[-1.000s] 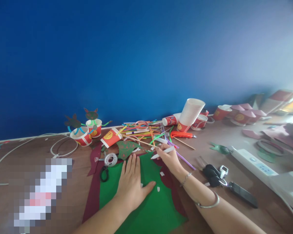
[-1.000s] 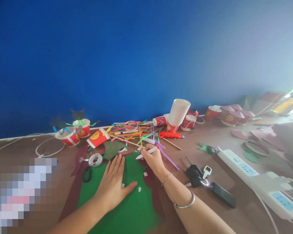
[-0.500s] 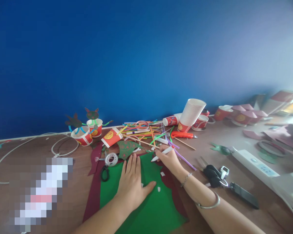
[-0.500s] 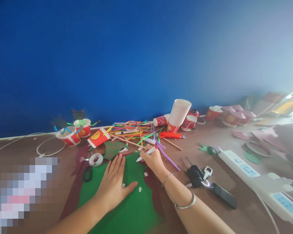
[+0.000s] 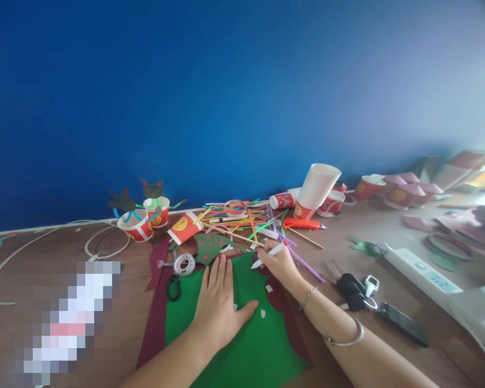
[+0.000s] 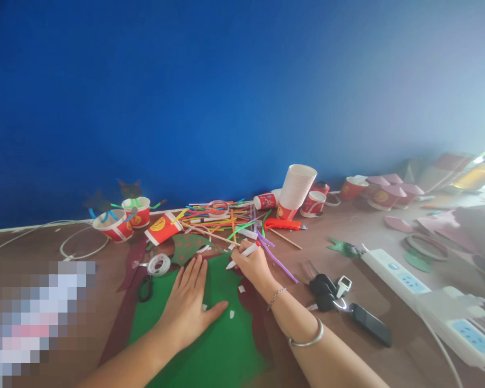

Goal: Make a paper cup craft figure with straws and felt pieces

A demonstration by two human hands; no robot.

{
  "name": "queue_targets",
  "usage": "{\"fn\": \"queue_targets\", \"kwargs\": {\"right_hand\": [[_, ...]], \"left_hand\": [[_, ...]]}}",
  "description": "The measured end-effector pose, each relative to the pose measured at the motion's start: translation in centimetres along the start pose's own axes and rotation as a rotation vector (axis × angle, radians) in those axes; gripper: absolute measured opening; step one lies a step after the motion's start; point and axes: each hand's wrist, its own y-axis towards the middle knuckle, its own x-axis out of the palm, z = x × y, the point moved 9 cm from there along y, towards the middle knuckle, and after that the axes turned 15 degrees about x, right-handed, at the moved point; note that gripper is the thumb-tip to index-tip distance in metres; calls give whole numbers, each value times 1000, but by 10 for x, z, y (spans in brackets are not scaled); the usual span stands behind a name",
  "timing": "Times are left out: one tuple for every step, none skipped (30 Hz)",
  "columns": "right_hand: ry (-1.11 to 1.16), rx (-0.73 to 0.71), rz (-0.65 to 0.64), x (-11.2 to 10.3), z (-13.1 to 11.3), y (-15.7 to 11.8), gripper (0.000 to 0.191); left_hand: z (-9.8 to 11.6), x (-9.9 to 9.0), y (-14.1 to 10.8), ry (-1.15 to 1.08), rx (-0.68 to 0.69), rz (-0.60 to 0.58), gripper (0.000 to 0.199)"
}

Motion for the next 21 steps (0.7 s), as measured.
{"fn": "queue_targets", "kwargs": {"right_hand": [[0, -4, 0, 0, 0, 0, 24], [-2, -7, 0, 0, 0, 0, 24], [-5, -9, 2, 0, 0, 0, 25], [-8, -9, 3, 0, -1, 0, 25], [-11, -8, 3, 0, -1, 0, 26], [-14, -4, 3, 0, -1, 0, 27], [-18, 0, 5, 0, -1, 0, 27], [-21, 4, 9, 0, -1, 0, 28], [-24, 6, 14, 0, -1, -1, 29], [-28, 6, 18, 0, -1, -1, 30], [-34, 5, 22, 0, -2, -1, 30], [-39, 1, 24, 0, -2, -1, 31], [-44, -1, 24, 0, -3, -1, 31], [-48, 0, 24, 0, -3, -1, 32], [-52, 0, 24, 0, -2, -1, 32], [-54, 0, 25, 0, -2, 0, 32], [-54, -1, 28, 0, -2, 0, 32], [-56, -5, 32, 0, -1, 0, 32], [-59, -8, 36, 0, -1, 1, 32], [-63, -12, 41, 0, -1, 1, 32], [-68, -14, 47, -1, -1, 2, 32]], "left_hand": [[0, 0, 0, 0, 0, -4, 92], [0, 0, 0, 0, 0, -10, 92], [0, -1, 1, 0, -1, -14, 92], [0, -1, 1, 1, -1, -15, 92], [0, -2, 1, 1, -3, -14, 92], [0, -2, 1, 1, -3, -10, 92], [1, -2, 1, 1, -4, -4, 92], [1, -2, 1, 1, -4, 3, 92], [1, -2, 1, 1, -4, 9, 92], [1, -2, 1, 2, -3, 13, 91], [1, -2, 0, 3, -2, 17, 91], [1, -1, 0, 4, 0, 20, 92], [1, -1, 0, 4, 2, 20, 92], [1, -1, 0, 5, 3, 20, 92], [1, 0, 0, 4, 3, 19, 92], [1, 0, 0, 4, 2, 17, 92], [0, 0, 0, 4, 1, 13, 92], [0, 0, 0, 4, -1, 8, 92], [0, 0, 0, 4, -1, 2, 92], [1, 0, 0, 3, -2, -2, 92], [1, -1, 0, 1, -3, -5, 92]]}}
